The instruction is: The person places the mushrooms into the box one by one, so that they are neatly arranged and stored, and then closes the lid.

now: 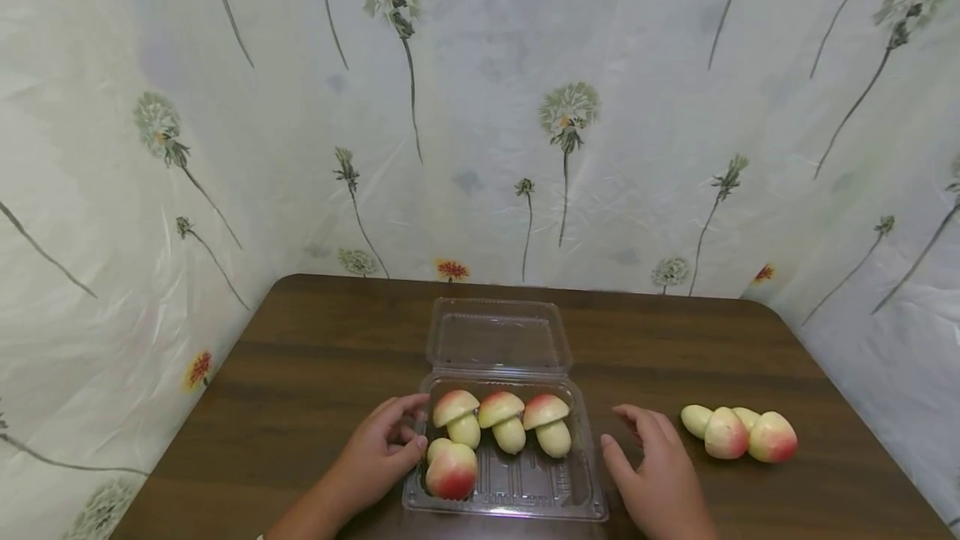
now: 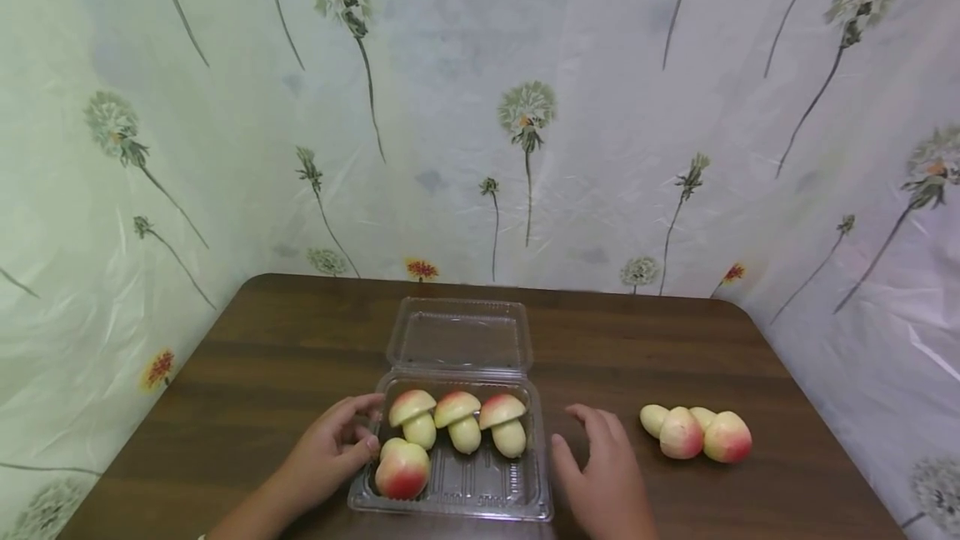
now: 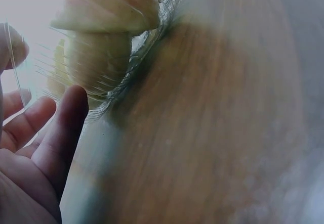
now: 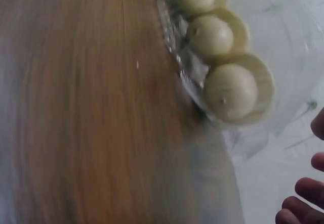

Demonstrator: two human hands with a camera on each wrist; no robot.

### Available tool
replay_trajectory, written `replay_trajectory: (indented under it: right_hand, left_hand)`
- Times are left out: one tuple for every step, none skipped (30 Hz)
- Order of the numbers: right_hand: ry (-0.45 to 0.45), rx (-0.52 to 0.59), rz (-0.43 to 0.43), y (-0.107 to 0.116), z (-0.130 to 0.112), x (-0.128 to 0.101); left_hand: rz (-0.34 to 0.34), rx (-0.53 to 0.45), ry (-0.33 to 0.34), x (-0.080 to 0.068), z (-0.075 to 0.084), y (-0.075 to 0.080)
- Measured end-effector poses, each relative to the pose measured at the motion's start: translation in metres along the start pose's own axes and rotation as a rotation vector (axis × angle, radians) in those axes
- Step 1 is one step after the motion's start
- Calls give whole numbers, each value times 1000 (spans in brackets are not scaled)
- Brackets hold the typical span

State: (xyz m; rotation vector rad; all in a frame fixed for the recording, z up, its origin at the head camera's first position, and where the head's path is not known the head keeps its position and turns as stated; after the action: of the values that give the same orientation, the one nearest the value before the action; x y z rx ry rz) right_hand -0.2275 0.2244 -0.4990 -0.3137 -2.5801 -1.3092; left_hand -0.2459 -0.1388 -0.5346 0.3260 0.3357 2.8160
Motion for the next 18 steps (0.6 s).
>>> replay_trajectory:
  right_hand:
    - [6, -5, 0, 1, 2, 0]
    - [11, -13, 3, 1, 4, 1]
    - [19, -20, 6, 3, 5, 2]
    - [24, -26, 12, 4, 6, 2]
    - [29, -31, 18, 6, 8, 3]
    - [35, -36, 28, 8, 9, 3]
    - [40, -41, 38, 10, 11, 4]
    - [45, -44, 46, 11, 13, 5]
    - [50, -48, 53, 13, 14, 5]
    - [51, -49, 55, 15, 16, 6]
    - [54, -49, 56, 17, 18, 6]
    - [60, -50, 60, 19, 20, 7]
    - [64, -52, 62, 21, 22, 7]
    - [70, -51, 68, 23, 24, 7]
    - [75, -52, 75, 25, 26, 7]
    - [81, -52, 85, 27, 27, 7]
    - [88, -56, 97, 29, 29, 7]
    - [91, -61, 109, 31, 31, 7]
  left_hand:
    - [0, 2, 0, 0, 0, 0]
    - [0, 8, 0, 0, 0, 0]
    - [1, 13, -1, -1, 0, 1]
    - [2, 19, 0, -1, -1, 1]
    - [4, 25, 2, -1, -1, 1]
    - [5, 30, 5, -1, -2, 1]
    - [7, 35, 8, -1, -2, 1]
    - [9, 40, 9, -1, -2, 2]
    - [10, 41, 15, 0, -3, 2]
    - [12, 41, 19, 0, -3, 2]
    - [14, 41, 22, 0, -3, 2]
    - [14, 40, 26, 0, -3, 2]
    - [16, 41, 27, 0, -3, 2]
    - [16, 40, 25, 0, -3, 1]
    - [16, 39, 26, 1, -4, 2]
    - [16, 40, 24, 1, -4, 2]
    - [17, 42, 24, 1, -4, 2]
    - [16, 42, 22, 1, -5, 2]
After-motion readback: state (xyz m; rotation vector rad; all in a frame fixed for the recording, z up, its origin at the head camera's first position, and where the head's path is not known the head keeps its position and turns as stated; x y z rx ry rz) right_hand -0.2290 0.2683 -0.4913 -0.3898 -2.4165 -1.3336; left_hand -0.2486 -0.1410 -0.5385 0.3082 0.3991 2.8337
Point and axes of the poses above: each hand's wrist, its own x-axis towards the middle knuckle, its own y-axis out of the back of the hand, z = x × y, the point moved 5 cm from there along x, towards the middle knuckle, and after that the axes turned 5 degrees about -y, right-handed, at the moved point
